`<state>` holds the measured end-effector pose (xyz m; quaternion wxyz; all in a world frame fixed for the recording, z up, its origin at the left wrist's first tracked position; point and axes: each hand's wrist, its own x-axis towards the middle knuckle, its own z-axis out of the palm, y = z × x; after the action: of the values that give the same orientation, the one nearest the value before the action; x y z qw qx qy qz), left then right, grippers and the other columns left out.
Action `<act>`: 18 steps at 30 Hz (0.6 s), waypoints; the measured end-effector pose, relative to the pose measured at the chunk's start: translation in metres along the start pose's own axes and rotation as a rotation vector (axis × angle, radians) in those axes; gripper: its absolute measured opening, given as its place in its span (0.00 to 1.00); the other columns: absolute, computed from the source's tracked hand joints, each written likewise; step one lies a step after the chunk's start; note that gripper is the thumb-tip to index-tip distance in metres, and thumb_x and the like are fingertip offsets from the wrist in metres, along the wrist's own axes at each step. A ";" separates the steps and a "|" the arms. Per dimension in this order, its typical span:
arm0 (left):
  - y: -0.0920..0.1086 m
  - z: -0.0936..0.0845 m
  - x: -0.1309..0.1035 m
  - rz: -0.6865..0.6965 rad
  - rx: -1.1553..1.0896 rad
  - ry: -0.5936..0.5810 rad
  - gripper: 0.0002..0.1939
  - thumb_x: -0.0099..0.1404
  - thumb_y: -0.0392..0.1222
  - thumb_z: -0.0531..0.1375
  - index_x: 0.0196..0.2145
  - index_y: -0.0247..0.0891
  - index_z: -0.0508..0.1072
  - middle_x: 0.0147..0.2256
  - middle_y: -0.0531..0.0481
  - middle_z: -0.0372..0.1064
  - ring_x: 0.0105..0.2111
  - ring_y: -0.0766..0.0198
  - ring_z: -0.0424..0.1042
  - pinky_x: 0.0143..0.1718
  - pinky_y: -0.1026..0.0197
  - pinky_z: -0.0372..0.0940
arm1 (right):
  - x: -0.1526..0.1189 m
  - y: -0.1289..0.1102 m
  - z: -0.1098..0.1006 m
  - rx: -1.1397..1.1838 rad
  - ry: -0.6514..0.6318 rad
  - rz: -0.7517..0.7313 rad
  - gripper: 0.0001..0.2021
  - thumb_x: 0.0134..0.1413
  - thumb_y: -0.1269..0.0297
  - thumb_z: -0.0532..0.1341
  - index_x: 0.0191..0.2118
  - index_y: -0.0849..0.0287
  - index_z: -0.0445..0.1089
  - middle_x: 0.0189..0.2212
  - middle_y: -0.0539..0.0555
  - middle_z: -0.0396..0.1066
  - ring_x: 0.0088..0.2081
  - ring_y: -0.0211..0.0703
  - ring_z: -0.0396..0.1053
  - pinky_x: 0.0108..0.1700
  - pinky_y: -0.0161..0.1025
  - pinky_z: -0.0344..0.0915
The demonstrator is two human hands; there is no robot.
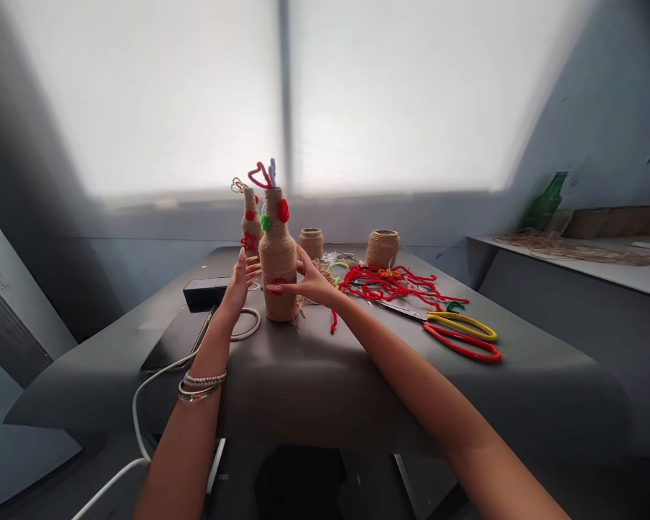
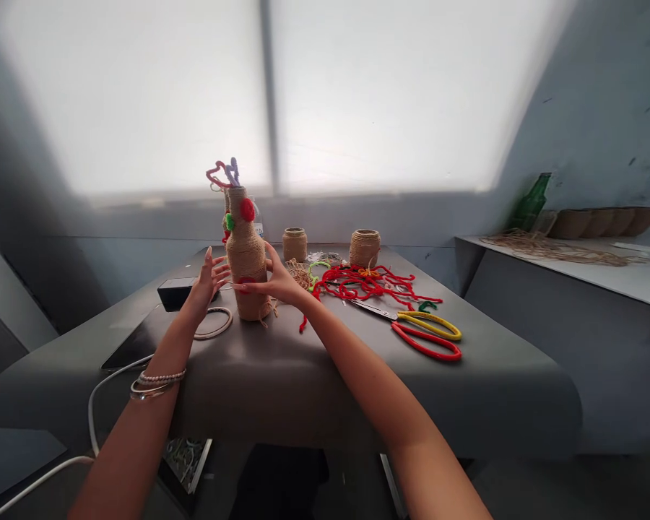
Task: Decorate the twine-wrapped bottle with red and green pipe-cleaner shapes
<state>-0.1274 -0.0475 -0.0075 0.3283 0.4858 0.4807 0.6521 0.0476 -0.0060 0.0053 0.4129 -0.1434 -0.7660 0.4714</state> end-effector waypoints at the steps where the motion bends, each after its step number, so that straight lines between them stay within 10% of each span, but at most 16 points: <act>1: -0.001 -0.001 0.000 -0.025 -0.006 -0.006 0.38 0.61 0.70 0.43 0.52 0.37 0.63 0.51 0.37 0.66 0.53 0.51 0.66 0.52 0.53 0.59 | 0.000 0.001 0.000 0.002 0.011 0.009 0.55 0.36 0.61 0.72 0.66 0.53 0.36 0.47 0.57 0.70 0.51 0.50 0.68 0.55 0.51 0.65; 18: -0.004 0.006 0.001 -0.070 -0.099 -0.119 0.40 0.63 0.68 0.40 0.58 0.33 0.57 0.45 0.37 0.73 0.50 0.53 0.70 0.55 0.54 0.57 | 0.000 -0.001 -0.004 -0.017 0.058 0.049 0.56 0.33 0.60 0.73 0.66 0.49 0.39 0.49 0.56 0.70 0.54 0.53 0.66 0.55 0.52 0.64</act>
<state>-0.1217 -0.0434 -0.0102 0.4027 0.4898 0.4442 0.6330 0.0513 -0.0043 0.0071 0.4220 -0.1793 -0.7538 0.4707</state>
